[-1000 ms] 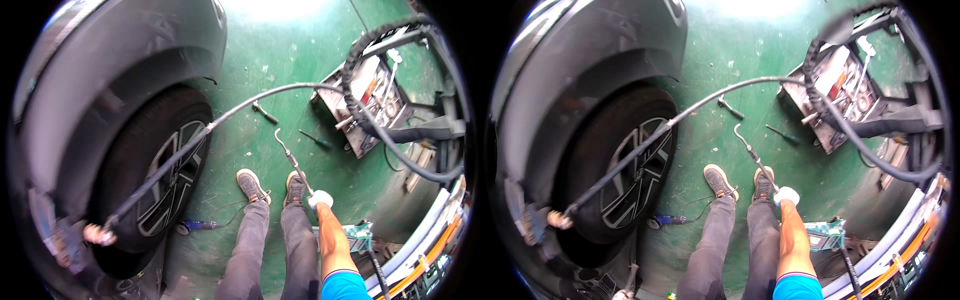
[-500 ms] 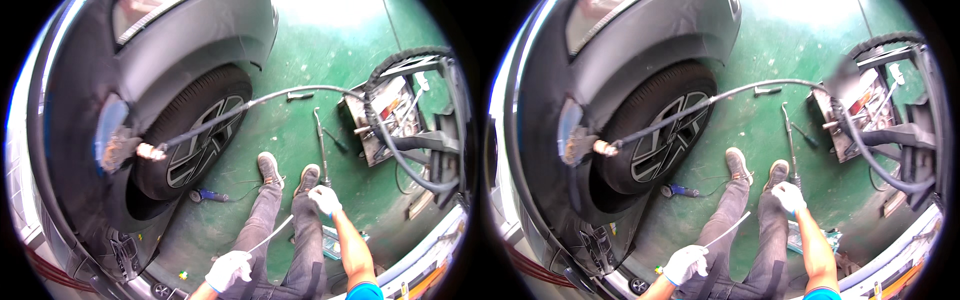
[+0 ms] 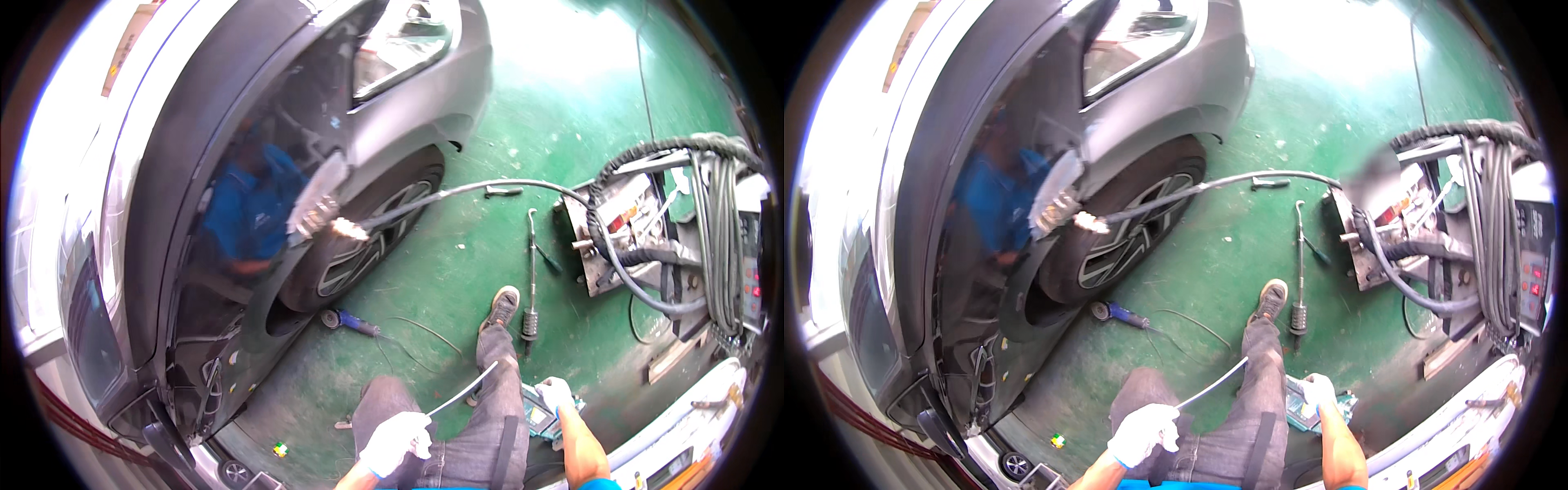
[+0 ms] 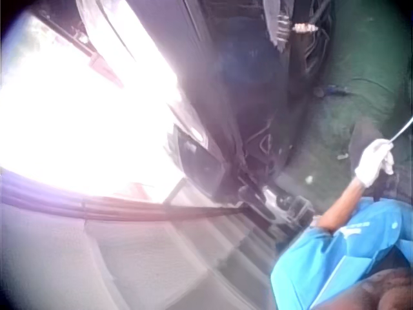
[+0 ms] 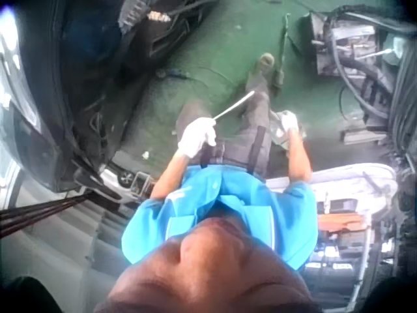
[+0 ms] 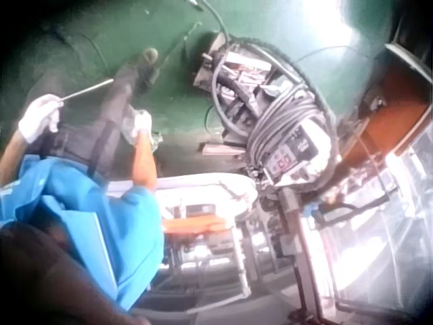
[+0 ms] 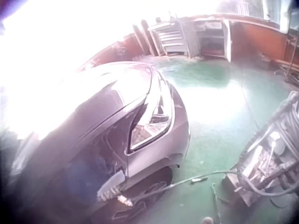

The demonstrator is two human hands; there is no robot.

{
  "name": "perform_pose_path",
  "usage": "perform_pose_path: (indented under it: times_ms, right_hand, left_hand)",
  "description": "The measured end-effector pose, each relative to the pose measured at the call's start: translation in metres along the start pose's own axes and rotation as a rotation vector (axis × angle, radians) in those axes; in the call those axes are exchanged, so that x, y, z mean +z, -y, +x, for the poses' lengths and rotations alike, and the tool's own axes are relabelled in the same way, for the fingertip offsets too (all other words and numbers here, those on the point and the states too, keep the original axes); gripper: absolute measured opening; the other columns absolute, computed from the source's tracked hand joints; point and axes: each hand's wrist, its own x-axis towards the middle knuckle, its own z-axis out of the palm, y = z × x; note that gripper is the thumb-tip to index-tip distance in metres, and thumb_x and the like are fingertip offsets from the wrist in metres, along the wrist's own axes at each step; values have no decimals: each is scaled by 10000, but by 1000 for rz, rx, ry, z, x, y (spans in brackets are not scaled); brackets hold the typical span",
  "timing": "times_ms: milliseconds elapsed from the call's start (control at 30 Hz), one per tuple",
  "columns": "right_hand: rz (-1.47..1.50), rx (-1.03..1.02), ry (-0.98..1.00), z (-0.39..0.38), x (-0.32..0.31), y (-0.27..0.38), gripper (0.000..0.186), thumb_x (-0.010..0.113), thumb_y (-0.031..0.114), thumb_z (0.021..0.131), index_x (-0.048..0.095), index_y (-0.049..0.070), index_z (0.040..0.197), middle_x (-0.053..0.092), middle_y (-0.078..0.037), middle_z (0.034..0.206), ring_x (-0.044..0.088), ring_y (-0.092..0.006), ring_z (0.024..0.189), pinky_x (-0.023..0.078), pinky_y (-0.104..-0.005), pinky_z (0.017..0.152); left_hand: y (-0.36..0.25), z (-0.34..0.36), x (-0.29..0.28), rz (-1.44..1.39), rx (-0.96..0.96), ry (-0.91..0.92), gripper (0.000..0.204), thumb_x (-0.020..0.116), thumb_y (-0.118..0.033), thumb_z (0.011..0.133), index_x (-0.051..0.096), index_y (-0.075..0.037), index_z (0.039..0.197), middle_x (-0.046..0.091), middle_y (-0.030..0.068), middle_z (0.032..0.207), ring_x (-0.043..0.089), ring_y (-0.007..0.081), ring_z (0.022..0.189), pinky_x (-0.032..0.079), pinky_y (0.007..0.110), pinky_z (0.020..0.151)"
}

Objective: The person uses a handheld angle grinder to sand the surface of a car's front fender, removing paint and smoothing the metal. They then switch to a pneumatic dent puller, attaching a stud to the dented area and using a slide hammer to pull the dent out. The person repeats the pulling process multiple times to gradually restore the panel's shape.

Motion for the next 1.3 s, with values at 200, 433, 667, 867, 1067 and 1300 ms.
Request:
perform_pose_path:
  times_ms: [200, 433, 667, 867, 1067, 1300]
  right_hand:
    - [148, -521, -161, -29, 1, 187, 285, 648, 273, 907, 707, 13, 1008, 715, -167, 931, 686, -259, 860, 517, -355, 793]
    - [503, -1000, -262, -136, 10, 432, 278, 629, 193, 965, 676, 21, 1179, 716, -126, 1073, 689, -175, 922, 535, -307, 822]
    - [240, -1118, -345, -158, -19, 491, 323, 598, 271, 970, 679, 11, 1144, 720, -148, 1040, 706, -257, 931, 536, -335, 829]
    - [162, -1222, -341, -158, -21, 502, 263, 613, 234, 935, 679, 11, 1057, 711, -148, 961, 694, -320, 845, 544, -361, 762]
    - [-224, -1501, -636, -136, -16, 505, 193, 630, 69, 772, 629, 33, 961, 634, -135, 896, 644, -343, 747, 533, -410, 659]
    - [272, -1187, 40, -153, -40, 505, 303, 582, 291, 992, 660, -1, 1009, 698, -79, 851, 676, -120, 734, 549, -288, 613]
  left_hand:
    - [-14, 7, -59, -91, 128, -37, 271, 574, -125, 986, 601, 73, 1170, 684, 153, 825, 679, 245, 702, 576, 363, 629]
    - [-65, 43, -130, 11, 86, -84, 244, 646, -162, 965, 612, 36, 1103, 677, 127, 746, 664, 208, 576, 561, 318, 551]
    - [-117, 30, -174, 190, 25, -71, 265, 646, -172, 967, 608, 35, 1128, 666, 116, 726, 640, 181, 552, 555, 306, 535]
    - [-111, 49, -193, 232, -59, -78, 270, 663, -182, 958, 613, 27, 1122, 669, 120, 716, 639, 182, 536, 555, 306, 518]
    - [-113, 57, -166, 282, -124, 28, 264, 670, -164, 956, 620, 27, 1131, 686, 114, 755, 656, 169, 577, 569, 298, 538]
    - [-116, 55, -155, 297, -123, 2, 285, 648, -155, 971, 611, 46, 1170, 684, 104, 757, 635, 149, 571, 542, 279, 540]
